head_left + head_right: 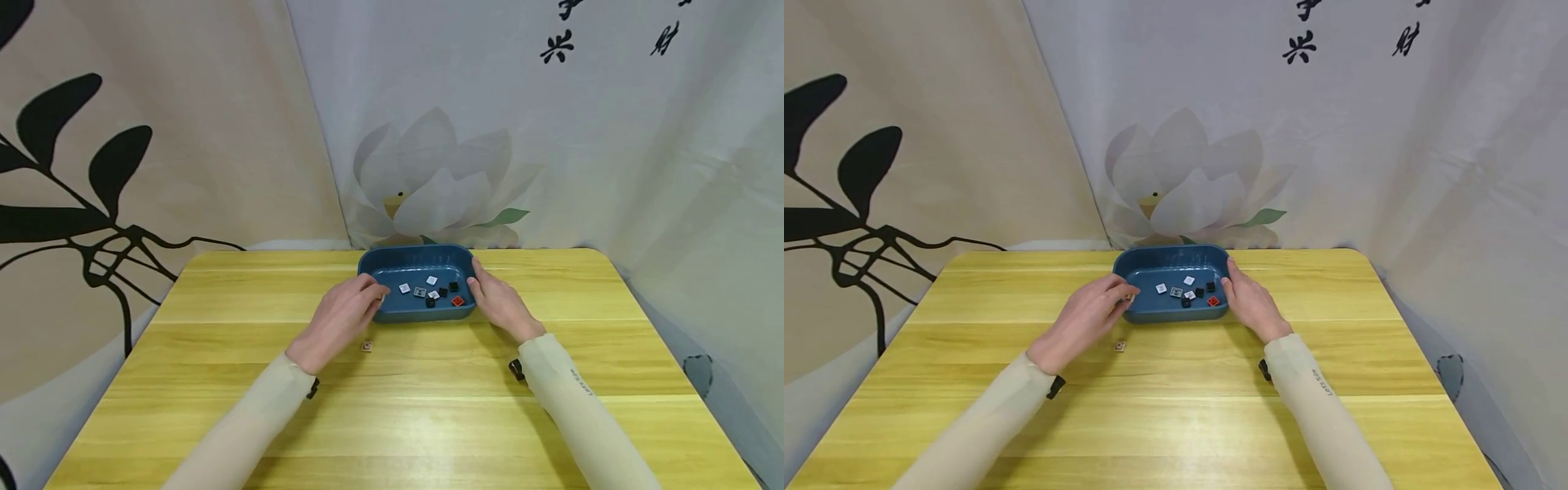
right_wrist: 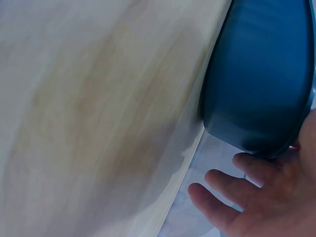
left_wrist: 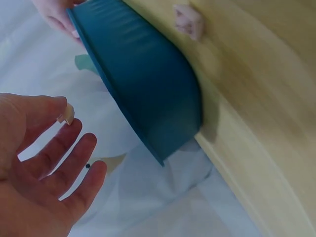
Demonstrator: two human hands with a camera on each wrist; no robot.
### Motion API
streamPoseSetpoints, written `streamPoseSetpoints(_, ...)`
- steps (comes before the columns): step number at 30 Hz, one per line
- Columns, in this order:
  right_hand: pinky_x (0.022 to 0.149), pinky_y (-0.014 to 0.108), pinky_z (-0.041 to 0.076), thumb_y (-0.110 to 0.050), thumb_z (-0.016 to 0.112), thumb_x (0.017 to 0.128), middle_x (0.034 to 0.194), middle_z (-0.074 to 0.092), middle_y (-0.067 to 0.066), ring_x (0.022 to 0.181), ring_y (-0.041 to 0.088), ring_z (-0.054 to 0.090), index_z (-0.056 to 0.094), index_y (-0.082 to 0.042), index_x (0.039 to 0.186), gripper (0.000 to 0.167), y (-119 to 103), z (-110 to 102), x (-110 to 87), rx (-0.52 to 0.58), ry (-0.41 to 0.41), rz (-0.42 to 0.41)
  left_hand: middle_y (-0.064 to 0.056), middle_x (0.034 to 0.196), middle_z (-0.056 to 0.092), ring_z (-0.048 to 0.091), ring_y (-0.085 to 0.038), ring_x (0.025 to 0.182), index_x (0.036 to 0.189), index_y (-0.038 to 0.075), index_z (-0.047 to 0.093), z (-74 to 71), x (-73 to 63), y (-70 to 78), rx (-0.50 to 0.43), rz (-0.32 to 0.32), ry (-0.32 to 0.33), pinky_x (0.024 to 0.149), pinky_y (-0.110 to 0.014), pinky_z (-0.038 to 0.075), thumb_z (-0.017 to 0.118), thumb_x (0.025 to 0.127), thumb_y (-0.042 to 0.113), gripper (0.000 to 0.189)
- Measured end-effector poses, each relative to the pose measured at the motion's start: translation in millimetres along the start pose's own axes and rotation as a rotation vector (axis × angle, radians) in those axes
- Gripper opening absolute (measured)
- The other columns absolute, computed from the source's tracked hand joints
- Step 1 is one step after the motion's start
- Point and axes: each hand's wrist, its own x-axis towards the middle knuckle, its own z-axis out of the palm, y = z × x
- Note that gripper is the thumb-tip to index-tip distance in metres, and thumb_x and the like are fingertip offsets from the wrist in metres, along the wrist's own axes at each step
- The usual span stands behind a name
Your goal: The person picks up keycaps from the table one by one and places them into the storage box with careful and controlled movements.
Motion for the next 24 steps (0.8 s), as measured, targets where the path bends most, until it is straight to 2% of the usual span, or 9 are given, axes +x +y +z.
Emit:
streamPoseSetpoints(7, 0.118, 0.056, 0.033, -0.030, 0.035, 0.114, 0.166, 0.027, 0.021, 0.147, 0.042, 0.037, 0.014, -0.002, 0.165, 0.062, -1, 0, 0.5, 0.002, -0.002, 0.007, -0.004, 0.104, 0.069, 0.063, -0.019, 0.088, 0.114, 0.009, 0.079, 7.0, 19.9, 2.9, -0.006, 0.009, -0.022, 0.076, -0.029, 0.055, 0.074, 0.096, 0.008, 0.019)
streamPoseSetpoints(16, 0.118, 0.057, 0.033, -0.030, 0.035, 0.114, 0.166, 0.027, 0.022, 0.147, 0.043, 0.037, 0.014, -0.001, 0.165, 0.062, 0, 1, 0.1, 0.003, -0.003, 0.007, -0.006, 0.110, 0.070, 0.064, -0.020, 0.094, 0.118, 0.012, 0.078, 17.0, 38.5, 1.1, 0.017, -0.022, -0.126, 0.082, -0.030, 0.057, 0.073, 0.097, 0.012, 0.022)
streamPoseSetpoints(24, 0.117, 0.056, 0.033, -0.031, 0.035, 0.114, 0.166, 0.029, 0.021, 0.146, 0.043, 0.039, 0.015, -0.002, 0.165, 0.062, 0, 1, -0.4, 0.005, 0.004, 0.004, -0.006, 0.110, 0.069, 0.063, -0.021, 0.092, 0.121, 0.014, 0.077, 31.8, 49.5, -2.4, 0.063, -0.070, -0.212, 0.081, -0.033, 0.057, 0.073, 0.097, 0.011, 0.024)
